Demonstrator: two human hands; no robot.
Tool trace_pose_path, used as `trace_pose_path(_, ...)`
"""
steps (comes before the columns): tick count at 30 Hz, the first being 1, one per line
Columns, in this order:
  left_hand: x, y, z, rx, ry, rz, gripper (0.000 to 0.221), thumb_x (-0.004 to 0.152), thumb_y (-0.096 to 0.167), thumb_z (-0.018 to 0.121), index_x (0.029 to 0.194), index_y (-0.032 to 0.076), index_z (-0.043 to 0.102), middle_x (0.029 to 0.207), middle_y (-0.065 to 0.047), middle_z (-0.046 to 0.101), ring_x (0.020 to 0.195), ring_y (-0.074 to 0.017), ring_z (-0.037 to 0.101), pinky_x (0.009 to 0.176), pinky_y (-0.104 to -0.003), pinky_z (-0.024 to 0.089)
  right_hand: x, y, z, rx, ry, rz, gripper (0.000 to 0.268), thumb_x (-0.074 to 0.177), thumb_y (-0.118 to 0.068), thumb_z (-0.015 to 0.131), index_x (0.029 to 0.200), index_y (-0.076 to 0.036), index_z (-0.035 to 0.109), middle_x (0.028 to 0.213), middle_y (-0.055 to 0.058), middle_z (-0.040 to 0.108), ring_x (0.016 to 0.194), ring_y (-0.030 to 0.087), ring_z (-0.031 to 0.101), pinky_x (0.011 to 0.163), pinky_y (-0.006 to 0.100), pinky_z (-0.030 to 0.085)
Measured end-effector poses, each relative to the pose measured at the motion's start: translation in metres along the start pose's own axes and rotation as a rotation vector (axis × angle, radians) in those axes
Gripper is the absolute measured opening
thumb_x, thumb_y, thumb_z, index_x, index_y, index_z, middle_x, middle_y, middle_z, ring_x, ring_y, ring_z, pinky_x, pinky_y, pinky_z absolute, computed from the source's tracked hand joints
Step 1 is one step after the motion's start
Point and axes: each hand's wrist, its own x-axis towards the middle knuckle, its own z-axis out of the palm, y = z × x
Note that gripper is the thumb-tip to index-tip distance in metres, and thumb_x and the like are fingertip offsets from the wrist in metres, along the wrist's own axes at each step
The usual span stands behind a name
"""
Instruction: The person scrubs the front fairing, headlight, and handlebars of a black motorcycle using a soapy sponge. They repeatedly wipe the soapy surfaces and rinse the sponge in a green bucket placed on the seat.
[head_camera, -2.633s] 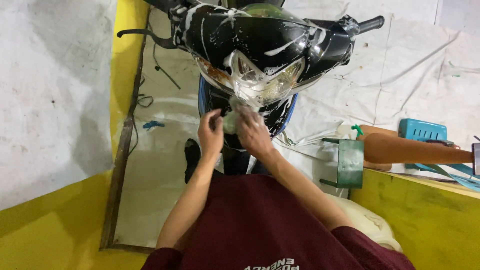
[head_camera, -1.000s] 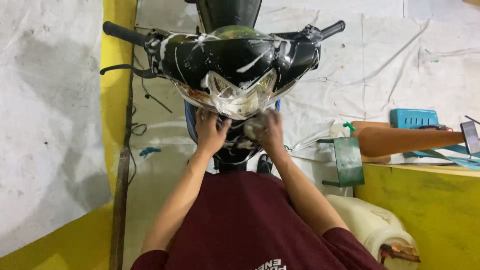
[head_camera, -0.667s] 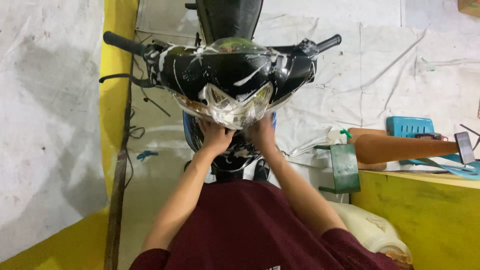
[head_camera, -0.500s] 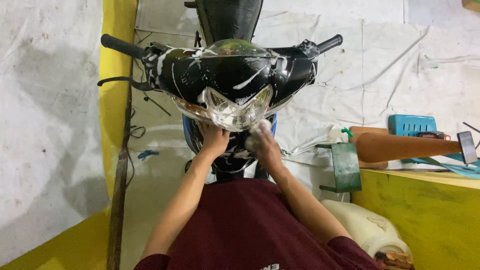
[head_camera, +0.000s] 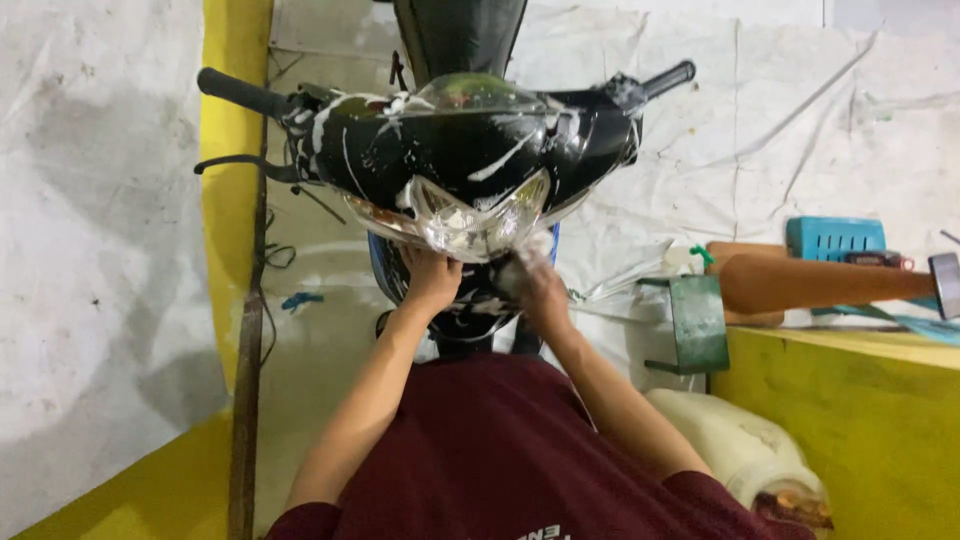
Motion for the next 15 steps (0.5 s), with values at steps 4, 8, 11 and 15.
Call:
trace_pose_path(4,0.002,0.004,-0.004,0.010,-0.030,-0.021,0.066,0.104,0.042,0.049,0.162,0.021,0.026,0.170,-0.020,0.013,0.156,-0.0471,0.002,0.125,-0.065,-0.001,0.013,0.028,0.000,0.043,0.023,0.448,0.047,0.095,-0.003,0.061,0.141,0.004,0.052,0.111,0.023,0.071,0.092,0.041,0.073,0.080,0.045,0.059)
trace_pose_path(8,-0.002,-0.004,0.006,-0.022,-0.051,-0.020,0.066,0.105,0.041,0.048,0.163,0.018,0.025,0.170,-0.022,0.011,0.155,-0.0492,0.000,0.122,-0.067,-0.004,0.026,0.023,0.017,-0.042,-0.164,0.745,0.022,0.109,-0.011,0.050,0.122,-0.001,0.065,0.109,0.018,0.077,0.092,0.035,0.078,0.077,0.042,0.062)
trace_pose_path(11,0.010,-0.004,0.004,-0.033,-0.070,-0.026,0.067,0.104,0.040,0.049,0.162,0.018,0.025,0.169,-0.022,0.011,0.155,-0.0495,0.000,0.122,-0.067,-0.005,0.014,-0.008,-0.001,-0.113,-0.156,0.405,0.029,0.099,-0.012,0.053,0.123,-0.001,0.064,0.112,0.023,0.074,0.095,0.038,0.076,0.073,0.043,0.061)
trace_pose_path(15,0.000,-0.001,0.003,-0.024,-0.034,-0.020,0.071,0.102,0.041,0.055,0.162,0.017,0.026,0.168,-0.024,0.012,0.154,-0.0496,0.002,0.122,-0.068,-0.004,-0.073,0.061,0.025,-0.180,-0.139,0.115,0.021,0.097,-0.003,0.061,0.118,-0.002,0.063,0.126,0.023,0.070,0.109,0.042,0.070,0.080,0.042,0.060)
